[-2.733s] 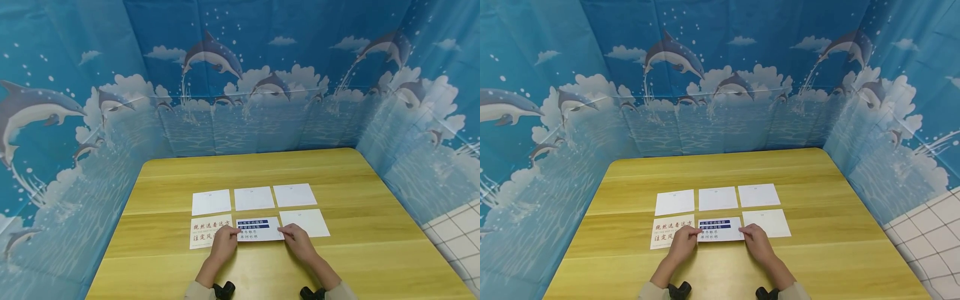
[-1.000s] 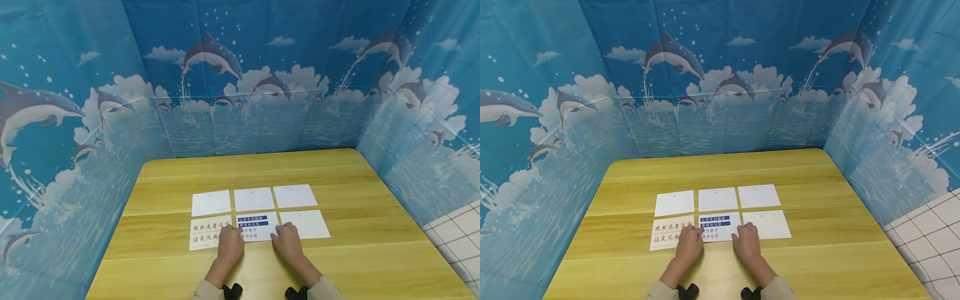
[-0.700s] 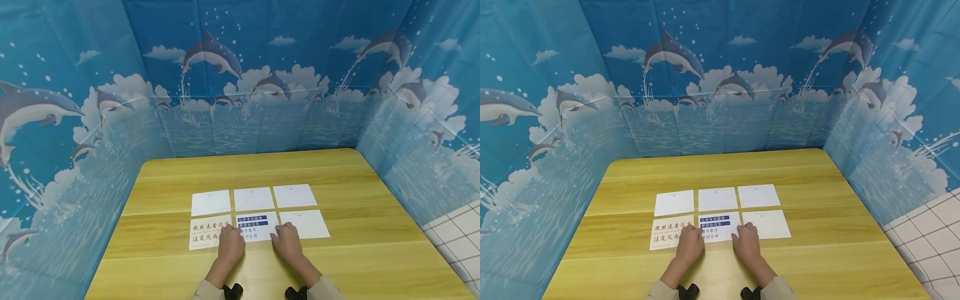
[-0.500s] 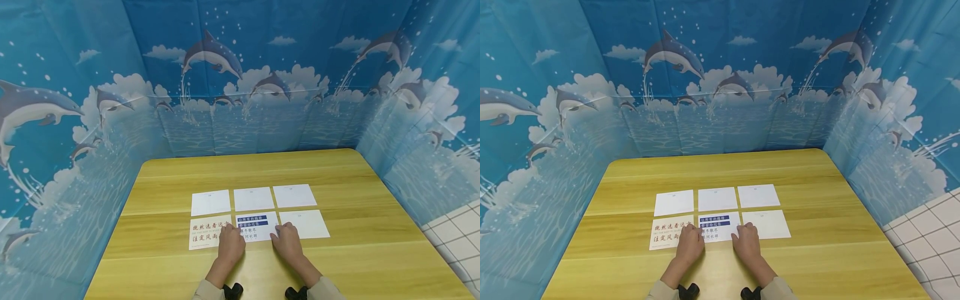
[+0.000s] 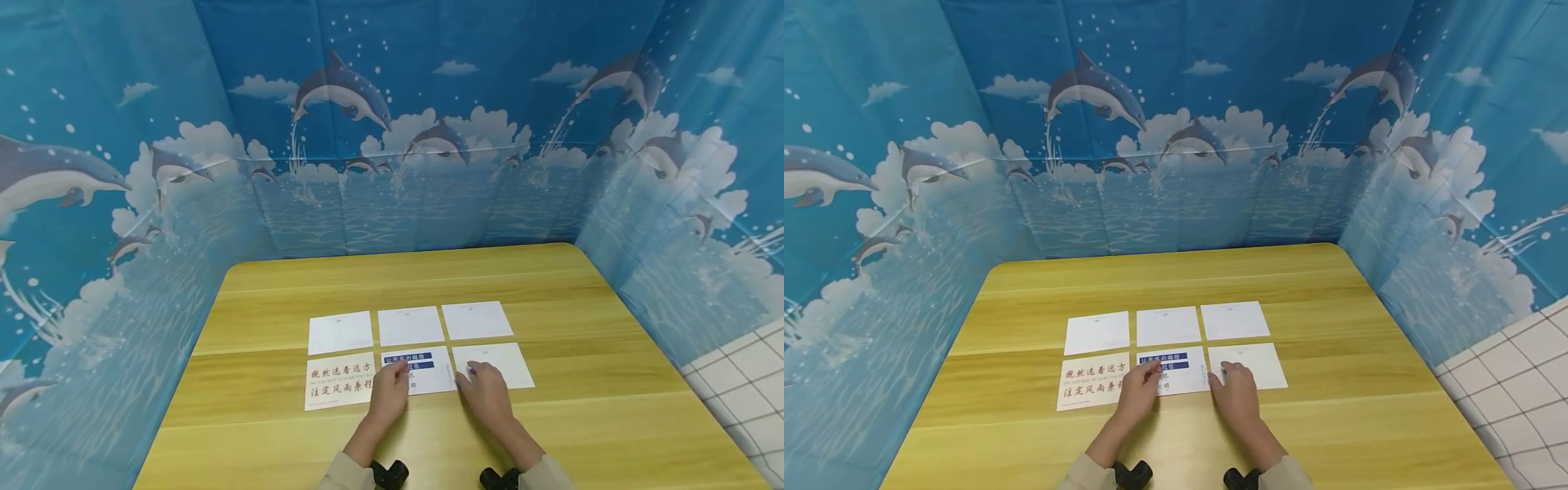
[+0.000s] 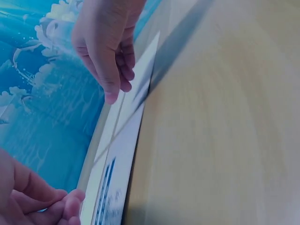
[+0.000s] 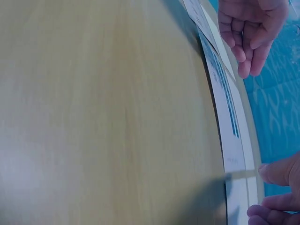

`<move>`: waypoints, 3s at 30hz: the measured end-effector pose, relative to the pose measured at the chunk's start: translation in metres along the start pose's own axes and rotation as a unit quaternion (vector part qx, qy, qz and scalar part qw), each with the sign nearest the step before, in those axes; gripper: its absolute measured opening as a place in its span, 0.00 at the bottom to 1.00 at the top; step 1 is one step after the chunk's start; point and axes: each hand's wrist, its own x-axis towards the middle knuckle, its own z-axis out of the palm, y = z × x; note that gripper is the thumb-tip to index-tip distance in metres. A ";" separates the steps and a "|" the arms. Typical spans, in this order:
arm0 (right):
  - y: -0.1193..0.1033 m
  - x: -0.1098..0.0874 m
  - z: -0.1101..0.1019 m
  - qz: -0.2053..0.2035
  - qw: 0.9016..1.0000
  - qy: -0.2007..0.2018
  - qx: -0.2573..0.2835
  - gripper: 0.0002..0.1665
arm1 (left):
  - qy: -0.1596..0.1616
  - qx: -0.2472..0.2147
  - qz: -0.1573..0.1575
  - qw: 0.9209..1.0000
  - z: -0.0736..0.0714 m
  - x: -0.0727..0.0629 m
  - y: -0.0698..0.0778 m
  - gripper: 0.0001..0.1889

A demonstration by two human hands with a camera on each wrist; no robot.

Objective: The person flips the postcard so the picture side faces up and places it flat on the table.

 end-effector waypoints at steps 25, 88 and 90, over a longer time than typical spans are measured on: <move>0.063 0.016 -0.063 0.086 0.995 -0.040 0.024 0.22 | -0.100 0.000 -0.006 0.995 0.066 0.019 0.038 0.06; 0.092 0.024 -0.065 0.096 0.994 -0.046 0.041 0.20 | -0.069 0.018 -0.005 0.997 0.091 0.017 0.037 0.10; 0.092 0.024 -0.065 0.100 0.993 -0.044 0.039 0.20 | -0.059 0.007 -0.002 0.998 0.094 0.017 0.033 0.14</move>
